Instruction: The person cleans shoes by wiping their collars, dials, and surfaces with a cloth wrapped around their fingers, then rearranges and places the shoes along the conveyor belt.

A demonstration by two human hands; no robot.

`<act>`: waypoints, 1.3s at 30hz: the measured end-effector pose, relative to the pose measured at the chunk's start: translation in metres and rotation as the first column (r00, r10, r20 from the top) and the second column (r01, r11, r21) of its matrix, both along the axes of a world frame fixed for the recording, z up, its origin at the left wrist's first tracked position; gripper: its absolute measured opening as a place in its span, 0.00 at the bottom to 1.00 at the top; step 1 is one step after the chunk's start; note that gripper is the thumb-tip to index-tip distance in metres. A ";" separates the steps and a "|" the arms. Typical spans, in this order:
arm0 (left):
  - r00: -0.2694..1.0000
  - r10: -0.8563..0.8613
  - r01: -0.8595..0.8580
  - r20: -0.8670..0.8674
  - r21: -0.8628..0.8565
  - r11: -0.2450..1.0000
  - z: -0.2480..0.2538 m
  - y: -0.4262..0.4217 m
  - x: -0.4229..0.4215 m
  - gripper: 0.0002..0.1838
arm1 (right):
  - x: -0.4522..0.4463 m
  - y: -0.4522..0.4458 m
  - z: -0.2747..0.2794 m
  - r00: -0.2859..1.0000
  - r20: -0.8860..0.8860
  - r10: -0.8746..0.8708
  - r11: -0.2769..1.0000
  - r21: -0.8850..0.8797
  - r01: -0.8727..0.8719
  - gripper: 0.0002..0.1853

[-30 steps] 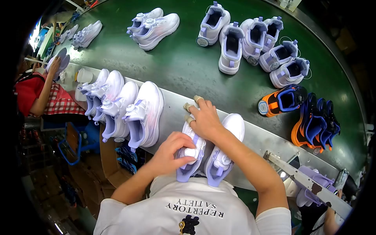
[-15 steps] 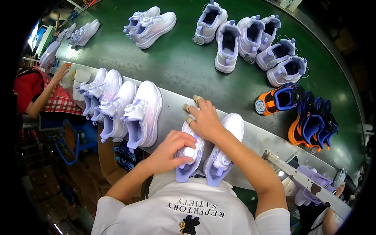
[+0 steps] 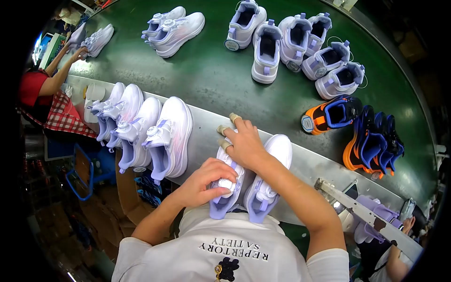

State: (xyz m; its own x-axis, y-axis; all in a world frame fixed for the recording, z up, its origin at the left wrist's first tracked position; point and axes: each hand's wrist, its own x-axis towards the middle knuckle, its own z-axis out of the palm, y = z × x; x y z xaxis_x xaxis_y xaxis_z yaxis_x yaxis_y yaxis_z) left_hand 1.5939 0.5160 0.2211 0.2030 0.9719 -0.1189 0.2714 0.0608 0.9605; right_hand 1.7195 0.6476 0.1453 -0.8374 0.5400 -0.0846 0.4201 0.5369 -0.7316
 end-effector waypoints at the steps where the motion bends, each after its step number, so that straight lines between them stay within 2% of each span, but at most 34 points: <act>1: 0.999 -0.040 0.041 0.023 -0.020 0.999 -0.001 0.001 -0.002 0.14 | 0.000 -0.001 -0.001 1.000 0.005 0.004 1.000 0.016 -0.004 0.18; 3: 0.991 -0.116 0.119 0.065 -0.041 0.992 -0.003 0.008 -0.008 0.15 | 0.001 0.001 0.000 1.000 0.010 0.010 0.999 0.037 -0.011 0.18; 6: 0.996 -0.080 0.079 -0.037 -0.019 0.997 0.003 0.007 -0.002 0.15 | 0.002 0.003 0.001 1.000 0.002 0.014 0.999 0.046 -0.014 0.18; 8: 0.979 0.141 -0.139 -0.146 0.027 0.990 0.014 0.000 0.018 0.15 | 0.005 0.001 -0.001 1.000 0.000 0.003 0.999 0.042 -0.003 0.18; 10: 0.903 0.349 -0.331 -0.250 0.111 0.937 0.026 -0.007 0.028 0.14 | 0.010 0.002 0.001 0.997 -0.072 -0.004 0.996 0.085 0.010 0.20; 11: 0.882 0.401 -0.402 -0.247 0.048 0.914 0.034 -0.009 0.028 0.14 | 0.015 0.005 0.004 0.995 -0.104 -0.002 0.994 0.109 0.014 0.21; 13: 0.820 0.513 -0.545 -0.254 -0.071 0.835 0.050 -0.017 0.020 0.13 | 0.033 0.015 0.050 0.991 -0.135 0.021 0.989 -0.139 -0.040 0.26; 14: 0.863 0.446 -0.459 -0.235 -0.001 0.888 0.050 -0.019 0.015 0.11 | 0.041 0.017 0.071 0.987 -0.159 0.035 0.963 -0.257 -0.075 0.29; 17: 0.928 0.275 -0.311 -0.251 -0.116 0.943 0.052 -0.010 0.026 0.13 | 0.072 -0.003 0.092 0.954 -0.141 0.264 0.936 -0.202 -0.289 0.37; 19: 0.898 0.188 -0.236 -0.398 -0.075 0.969 0.045 -0.002 0.038 0.16 | 0.072 -0.024 0.084 0.962 -0.181 0.203 0.960 -0.156 -0.232 0.40; 21: 0.831 0.153 -0.191 -0.535 -0.015 0.981 0.036 0.004 0.045 0.18 | 0.071 -0.032 0.085 0.980 -0.135 0.149 0.978 -0.129 -0.166 0.38; 22: 0.841 0.165 -0.203 -0.515 -0.017 0.979 0.034 0.006 0.047 0.18 | 0.072 -0.033 0.084 0.984 -0.123 0.130 0.984 -0.110 -0.144 0.37; 28: 0.812 -0.020 -0.167 -0.584 -0.265 0.950 0.043 0.026 0.048 0.18 | 0.074 -0.042 0.076 0.991 -0.095 0.093 0.993 -0.061 -0.099 0.34; 31: 0.798 -0.031 -0.138 -0.602 -0.232 0.963 0.039 0.027 0.051 0.17 | 0.077 -0.042 0.071 0.992 -0.082 0.094 0.991 -0.087 -0.101 0.32; 32: 0.833 -0.006 -0.114 -0.554 -0.183 0.976 0.040 0.027 0.050 0.16 | 0.078 -0.041 0.070 0.993 -0.073 0.096 0.989 -0.104 -0.103 0.32; 34: 0.894 0.036 -0.086 -0.446 -0.091 0.992 0.044 0.020 0.044 0.15 | 0.084 -0.030 0.075 0.981 -0.164 0.100 0.964 -0.228 -0.136 0.32; 35: 0.915 0.092 -0.125 -0.392 -0.059 0.990 0.046 0.014 0.043 0.15 | 0.086 -0.025 0.078 0.972 -0.212 0.098 0.945 -0.287 -0.157 0.32; 37: 0.943 0.198 -0.203 -0.267 0.010 0.979 0.049 -0.002 0.043 0.15 | 0.091 -0.013 0.089 0.979 -0.191 0.072 0.931 -0.340 -0.135 0.29; 39: 0.917 0.306 -0.352 -0.256 -0.158 0.922 0.053 -0.029 0.044 0.14 | 0.093 -0.012 0.095 0.986 -0.148 0.080 0.913 -0.386 -0.132 0.26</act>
State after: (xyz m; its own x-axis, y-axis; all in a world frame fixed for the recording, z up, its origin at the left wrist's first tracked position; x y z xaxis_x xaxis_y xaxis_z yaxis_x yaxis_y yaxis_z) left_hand 1.6375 0.4869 0.2745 -0.1788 0.9307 -0.3190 0.4078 0.3652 0.8369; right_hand 1.8126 0.6356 0.2399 -0.9055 0.3924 -0.1618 0.2674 0.2313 -0.9354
